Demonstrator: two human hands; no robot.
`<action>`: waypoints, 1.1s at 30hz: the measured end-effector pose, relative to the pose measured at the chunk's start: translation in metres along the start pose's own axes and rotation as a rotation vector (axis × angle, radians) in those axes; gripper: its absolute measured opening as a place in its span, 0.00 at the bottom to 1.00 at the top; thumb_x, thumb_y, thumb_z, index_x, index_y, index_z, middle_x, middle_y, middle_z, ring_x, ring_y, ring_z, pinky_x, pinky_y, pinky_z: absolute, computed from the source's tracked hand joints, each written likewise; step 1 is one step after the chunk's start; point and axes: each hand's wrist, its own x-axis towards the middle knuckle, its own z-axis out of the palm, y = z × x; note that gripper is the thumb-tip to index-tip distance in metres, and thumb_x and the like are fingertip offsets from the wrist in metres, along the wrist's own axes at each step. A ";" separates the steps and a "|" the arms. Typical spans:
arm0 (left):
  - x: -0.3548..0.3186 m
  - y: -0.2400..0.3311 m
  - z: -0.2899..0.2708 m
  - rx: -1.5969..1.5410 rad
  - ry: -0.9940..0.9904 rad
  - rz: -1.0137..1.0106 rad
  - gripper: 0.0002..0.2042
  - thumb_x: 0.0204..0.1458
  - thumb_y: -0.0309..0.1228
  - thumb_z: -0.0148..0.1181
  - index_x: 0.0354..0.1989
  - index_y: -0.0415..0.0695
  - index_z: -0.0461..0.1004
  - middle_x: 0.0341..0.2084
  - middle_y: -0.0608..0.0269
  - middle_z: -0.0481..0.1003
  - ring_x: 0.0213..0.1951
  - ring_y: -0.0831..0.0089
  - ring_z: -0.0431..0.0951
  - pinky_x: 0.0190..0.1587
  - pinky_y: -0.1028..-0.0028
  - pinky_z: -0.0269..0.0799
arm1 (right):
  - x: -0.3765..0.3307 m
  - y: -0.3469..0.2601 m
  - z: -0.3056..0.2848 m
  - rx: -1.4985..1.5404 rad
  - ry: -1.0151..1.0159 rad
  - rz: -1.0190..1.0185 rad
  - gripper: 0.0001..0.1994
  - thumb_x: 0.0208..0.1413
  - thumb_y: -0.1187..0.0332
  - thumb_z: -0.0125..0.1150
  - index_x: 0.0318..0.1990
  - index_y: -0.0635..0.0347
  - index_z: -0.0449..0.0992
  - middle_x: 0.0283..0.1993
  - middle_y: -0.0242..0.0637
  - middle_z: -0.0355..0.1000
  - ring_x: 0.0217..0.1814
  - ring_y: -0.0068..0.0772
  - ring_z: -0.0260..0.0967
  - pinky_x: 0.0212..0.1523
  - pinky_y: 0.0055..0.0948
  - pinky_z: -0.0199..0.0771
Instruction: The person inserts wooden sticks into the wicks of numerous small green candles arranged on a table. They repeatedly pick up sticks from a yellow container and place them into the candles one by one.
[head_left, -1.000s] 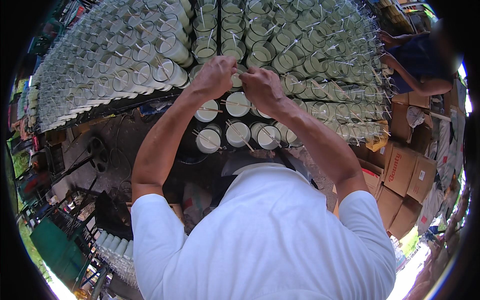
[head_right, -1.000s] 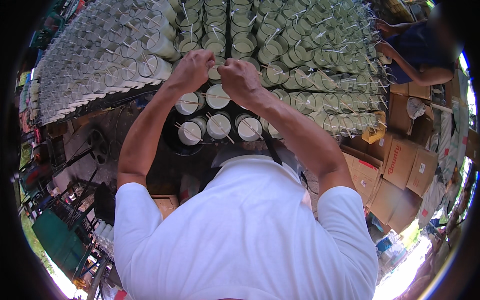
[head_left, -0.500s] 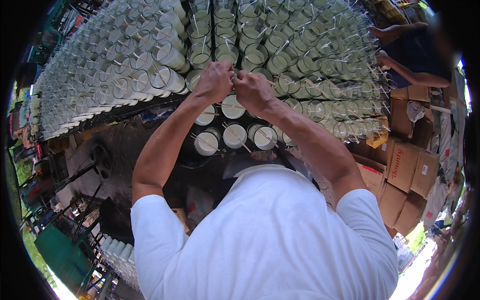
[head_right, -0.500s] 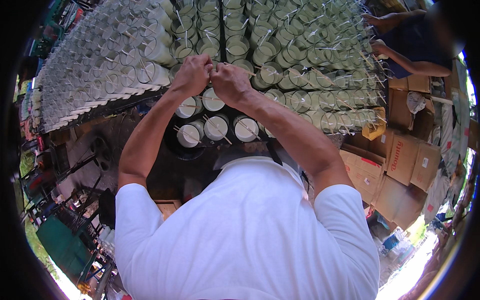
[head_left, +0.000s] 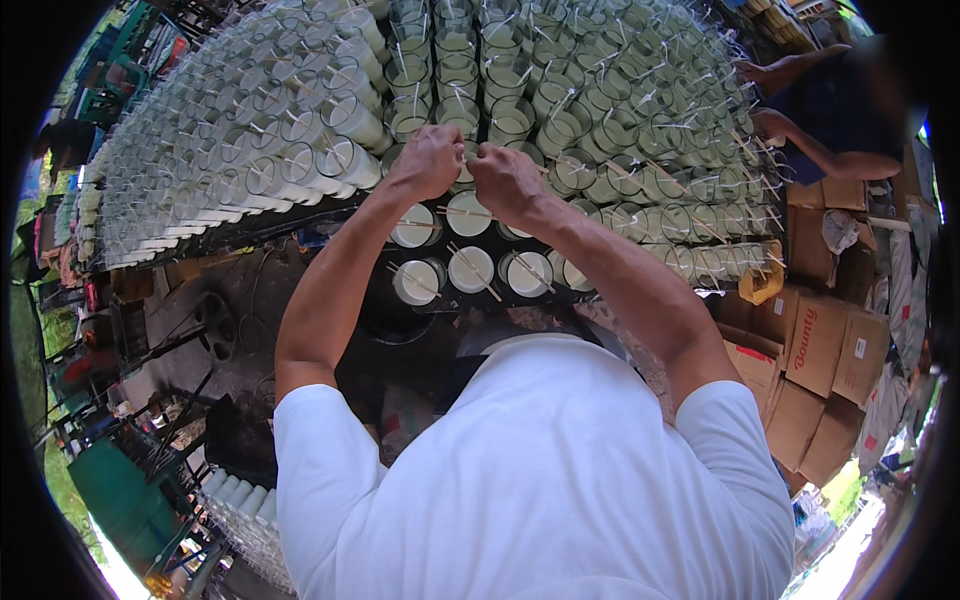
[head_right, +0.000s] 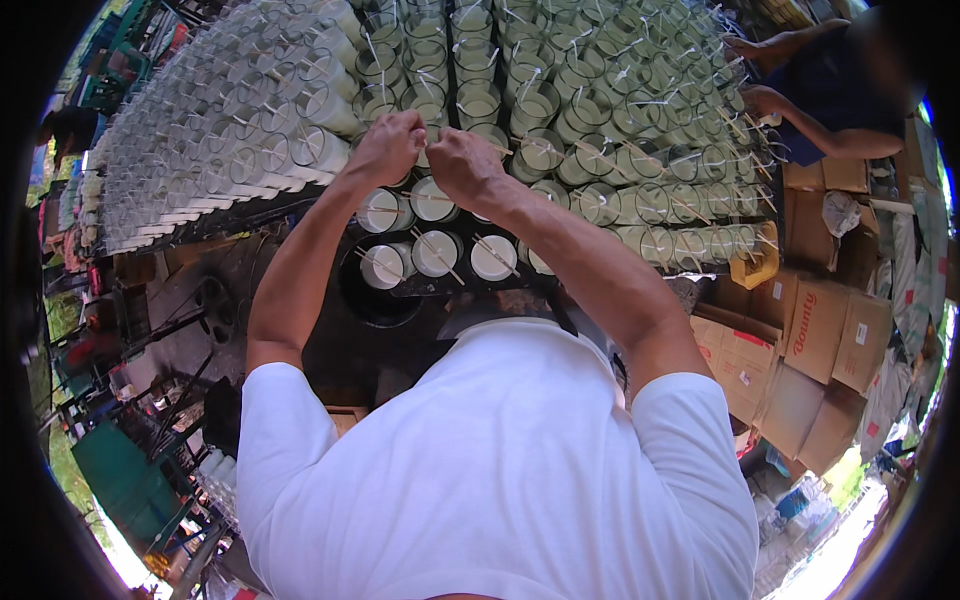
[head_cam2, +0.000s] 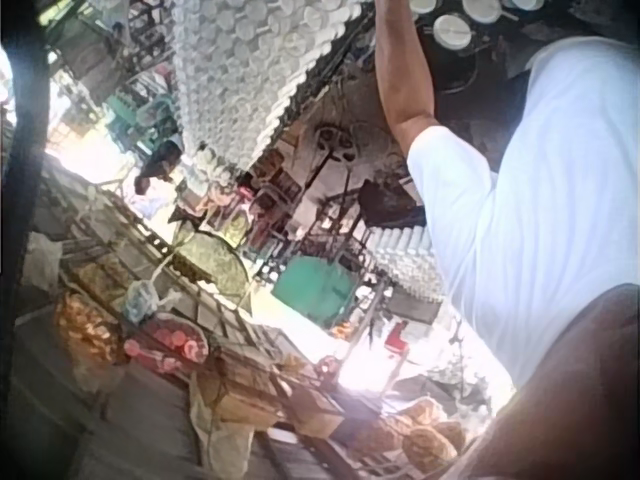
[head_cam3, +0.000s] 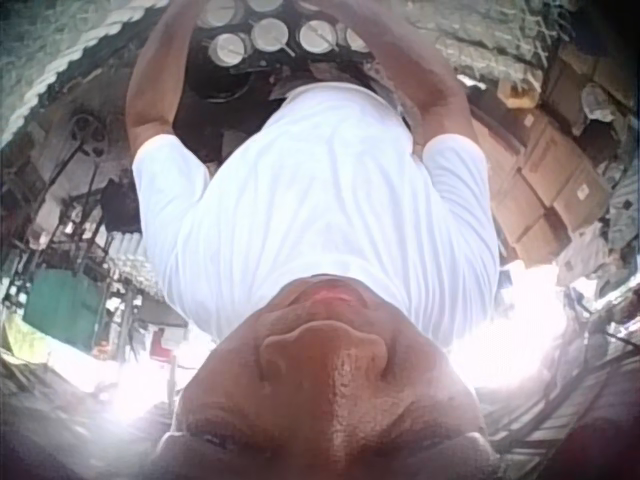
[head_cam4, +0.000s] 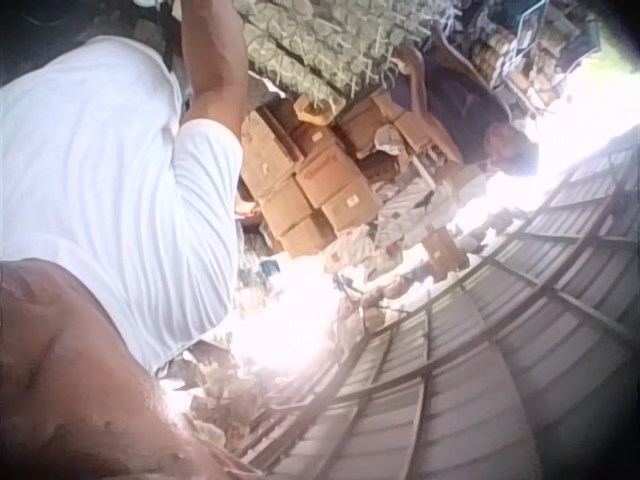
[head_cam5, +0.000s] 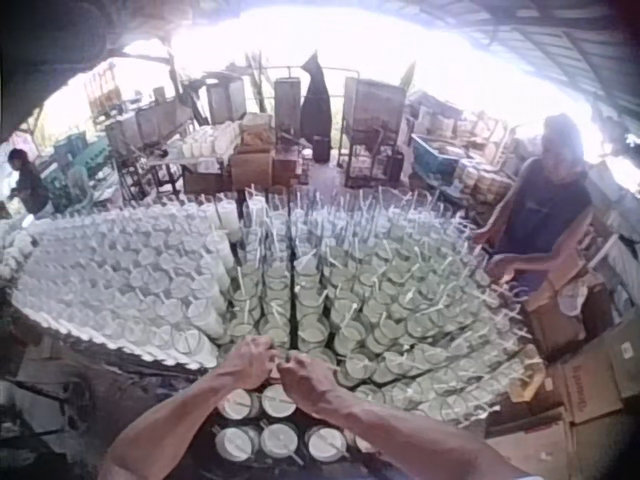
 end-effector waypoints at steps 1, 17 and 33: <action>-0.001 -0.002 0.002 0.002 0.017 0.013 0.08 0.62 0.30 0.54 0.42 0.39 0.77 0.40 0.43 0.79 0.49 0.45 0.76 0.53 0.53 0.71 | 0.002 0.000 0.001 0.012 -0.011 0.013 0.09 0.54 0.73 0.58 0.38 0.66 0.83 0.45 0.52 0.76 0.48 0.54 0.79 0.49 0.48 0.81; -0.013 -0.011 -0.014 0.049 0.078 0.057 0.08 0.64 0.31 0.55 0.45 0.41 0.76 0.44 0.49 0.79 0.54 0.47 0.75 0.57 0.54 0.71 | 0.001 0.008 0.002 0.237 0.171 0.037 0.08 0.55 0.69 0.60 0.35 0.60 0.84 0.39 0.49 0.77 0.43 0.56 0.78 0.48 0.50 0.79; -0.055 0.085 -0.040 0.121 0.308 0.183 0.06 0.58 0.25 0.64 0.40 0.35 0.77 0.37 0.49 0.79 0.43 0.48 0.78 0.47 0.56 0.72 | -0.239 0.070 -0.207 0.157 0.766 0.400 0.11 0.56 0.70 0.72 0.45 0.64 0.85 0.39 0.43 0.82 0.30 0.31 0.79 0.32 0.31 0.78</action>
